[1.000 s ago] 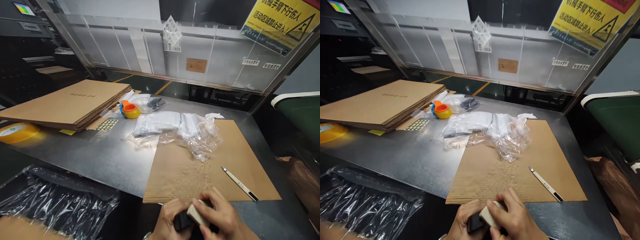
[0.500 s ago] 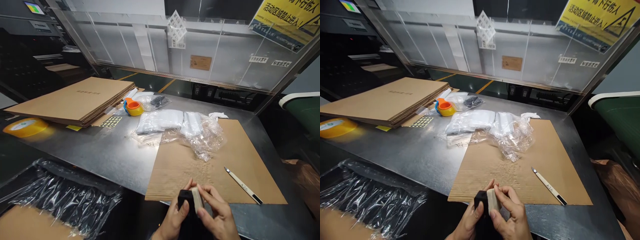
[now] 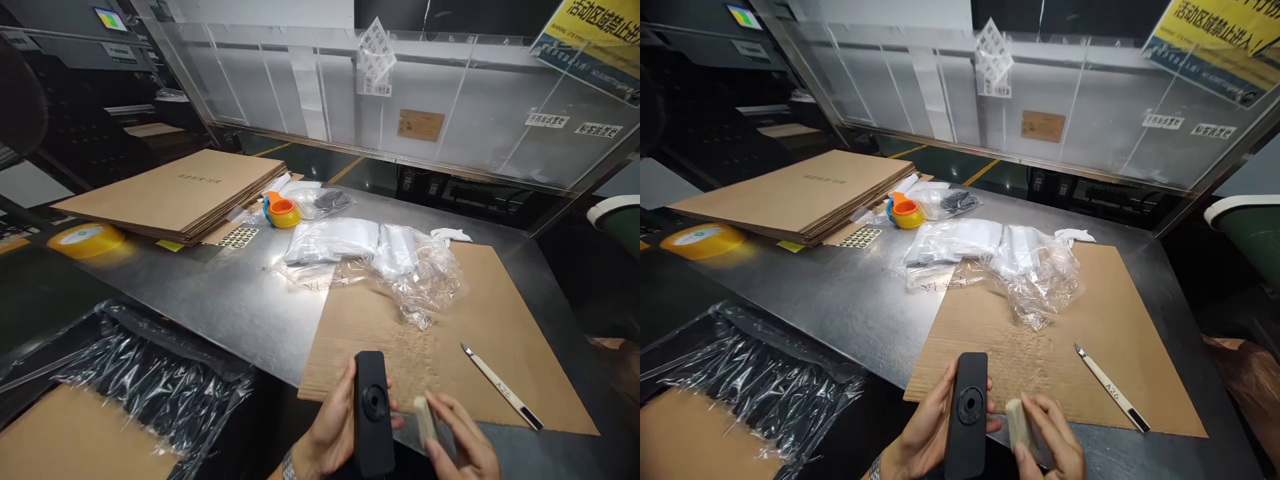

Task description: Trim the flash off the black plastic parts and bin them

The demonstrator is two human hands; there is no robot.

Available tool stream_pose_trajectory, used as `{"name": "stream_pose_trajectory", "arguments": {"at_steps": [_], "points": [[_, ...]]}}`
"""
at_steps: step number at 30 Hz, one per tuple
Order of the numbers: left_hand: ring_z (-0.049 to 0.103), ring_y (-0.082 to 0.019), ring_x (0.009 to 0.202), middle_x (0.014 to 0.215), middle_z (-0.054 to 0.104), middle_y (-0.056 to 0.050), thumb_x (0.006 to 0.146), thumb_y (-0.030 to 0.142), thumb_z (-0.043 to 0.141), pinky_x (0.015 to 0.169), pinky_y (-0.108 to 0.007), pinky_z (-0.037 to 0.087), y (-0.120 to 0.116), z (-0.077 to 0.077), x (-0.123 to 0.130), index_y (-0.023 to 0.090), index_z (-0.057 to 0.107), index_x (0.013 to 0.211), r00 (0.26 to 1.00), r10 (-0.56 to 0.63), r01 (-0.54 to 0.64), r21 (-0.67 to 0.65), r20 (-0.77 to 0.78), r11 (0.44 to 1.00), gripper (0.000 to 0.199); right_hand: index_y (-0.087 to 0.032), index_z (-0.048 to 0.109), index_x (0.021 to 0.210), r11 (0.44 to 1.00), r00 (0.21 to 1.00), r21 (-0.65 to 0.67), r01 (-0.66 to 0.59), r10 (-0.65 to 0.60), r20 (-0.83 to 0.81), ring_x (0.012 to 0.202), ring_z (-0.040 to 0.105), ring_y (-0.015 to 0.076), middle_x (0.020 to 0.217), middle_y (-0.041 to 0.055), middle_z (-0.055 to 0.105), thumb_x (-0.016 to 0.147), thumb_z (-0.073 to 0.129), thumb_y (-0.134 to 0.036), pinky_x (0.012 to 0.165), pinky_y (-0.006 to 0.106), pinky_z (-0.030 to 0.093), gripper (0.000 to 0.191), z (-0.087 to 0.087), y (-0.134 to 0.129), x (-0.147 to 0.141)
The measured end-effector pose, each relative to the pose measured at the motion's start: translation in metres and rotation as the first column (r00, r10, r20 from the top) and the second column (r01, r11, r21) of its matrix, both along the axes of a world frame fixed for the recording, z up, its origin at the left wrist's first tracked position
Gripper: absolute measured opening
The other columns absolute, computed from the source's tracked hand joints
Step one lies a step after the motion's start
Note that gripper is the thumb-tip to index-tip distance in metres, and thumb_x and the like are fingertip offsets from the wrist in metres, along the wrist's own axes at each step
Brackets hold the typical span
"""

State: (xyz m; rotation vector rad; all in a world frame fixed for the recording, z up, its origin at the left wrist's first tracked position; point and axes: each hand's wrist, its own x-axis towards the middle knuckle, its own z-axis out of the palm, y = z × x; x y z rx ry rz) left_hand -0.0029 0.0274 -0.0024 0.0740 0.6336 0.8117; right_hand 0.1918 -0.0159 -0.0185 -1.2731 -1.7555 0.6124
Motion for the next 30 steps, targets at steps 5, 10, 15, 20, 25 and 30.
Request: {"name": "stream_pose_trajectory", "arguments": {"at_steps": [5, 10, 15, 20, 25, 30], "points": [[0.061, -0.018, 0.044, 0.06, 0.067, -0.007, 0.082, 0.064, 0.032, 0.047, -0.027, 0.046, -0.015, -0.005, 0.015, 0.015, 0.053, 0.121, 0.981, -0.098, 0.118, 0.113, -0.167, 0.987, 0.065, -0.019, 0.046, 0.13, 0.934, 0.942, 0.194, -0.3, 0.258, 0.213, 0.091, 0.054, 0.0201, 0.102, 0.0109, 0.055, 0.082, 0.049, -0.013, 0.075, 0.032, 0.05, 0.048, 0.038, 0.035, -0.016], [0.061, -0.014, 0.054, 0.064, 0.068, -0.008, 0.086, 0.053, 0.04, 0.058, -0.024, 0.047, -0.019, -0.011, 0.019, 0.009, 0.07, 0.087, 0.999, -0.043, 0.044, 0.153, -0.01, 0.987, 0.053, -0.015, 0.041, 0.132, 0.871, 0.885, 0.211, -0.444, 0.388, 0.257, 0.088, 0.049, 0.0204, 0.098, 0.0113, 0.05, 0.082, 0.045, -0.013, 0.071, 0.034, 0.048, 0.05, 0.044, 0.04, -0.029], [0.048, -0.011, 0.03, 0.039, 0.055, -0.008, 0.082, 0.068, 0.015, 0.031, -0.018, 0.031, -0.022, -0.021, 0.017, 0.006, 0.067, 0.064, 0.929, -0.362, 0.365, -0.019, 0.082, 0.931, 0.083, -0.016, 0.039, 0.133, 0.897, 0.891, 0.148, -0.417, 0.372, 0.259, 0.093, 0.045, 0.02, 0.105, 0.0111, 0.043, 0.079, 0.046, -0.004, 0.075, 0.034, 0.047, 0.056, 0.037, 0.035, -0.013], [0.052, -0.012, 0.035, 0.056, 0.062, -0.004, 0.085, 0.063, 0.025, 0.032, -0.018, 0.038, -0.021, -0.011, 0.022, 0.024, 0.046, 0.129, 0.978, -0.197, 0.2, -0.036, 0.064, 0.979, 0.062, -0.015, 0.038, 0.133, 0.879, 0.871, 0.151, -0.453, 0.4, 0.285, 0.095, 0.043, 0.021, 0.108, 0.012, 0.041, 0.078, 0.047, -0.001, 0.075, 0.035, 0.047, 0.057, 0.039, 0.034, -0.009], [0.054, -0.014, 0.042, 0.062, 0.064, -0.004, 0.087, 0.057, 0.028, 0.04, -0.022, 0.043, -0.023, -0.007, 0.024, 0.025, 0.036, 0.136, 0.978, -0.142, 0.146, 0.014, -0.154, 0.989, 0.059, -0.014, 0.038, 0.133, 0.917, 0.919, 0.212, -0.339, 0.275, 0.281, 0.094, 0.042, 0.022, 0.105, 0.0123, 0.042, 0.079, 0.047, -0.002, 0.075, 0.038, 0.046, 0.055, 0.041, 0.038, -0.015], [0.038, -0.019, 0.126, 0.133, 0.051, -0.004, 0.089, 0.047, 0.038, 0.105, -0.025, 0.023, -0.023, -0.01, 0.023, 0.021, 0.058, 0.121, 0.899, 0.093, -0.014, 0.186, -0.427, 0.982, 0.045, -0.01, 0.051, 0.118, 0.928, 0.874, 0.199, -0.316, 0.203, 0.442, 0.079, 0.048, 0.0202, 0.091, 0.0122, 0.05, 0.077, 0.047, -0.007, 0.063, 0.035, 0.049, 0.041, 0.042, 0.032, -0.031]]}}
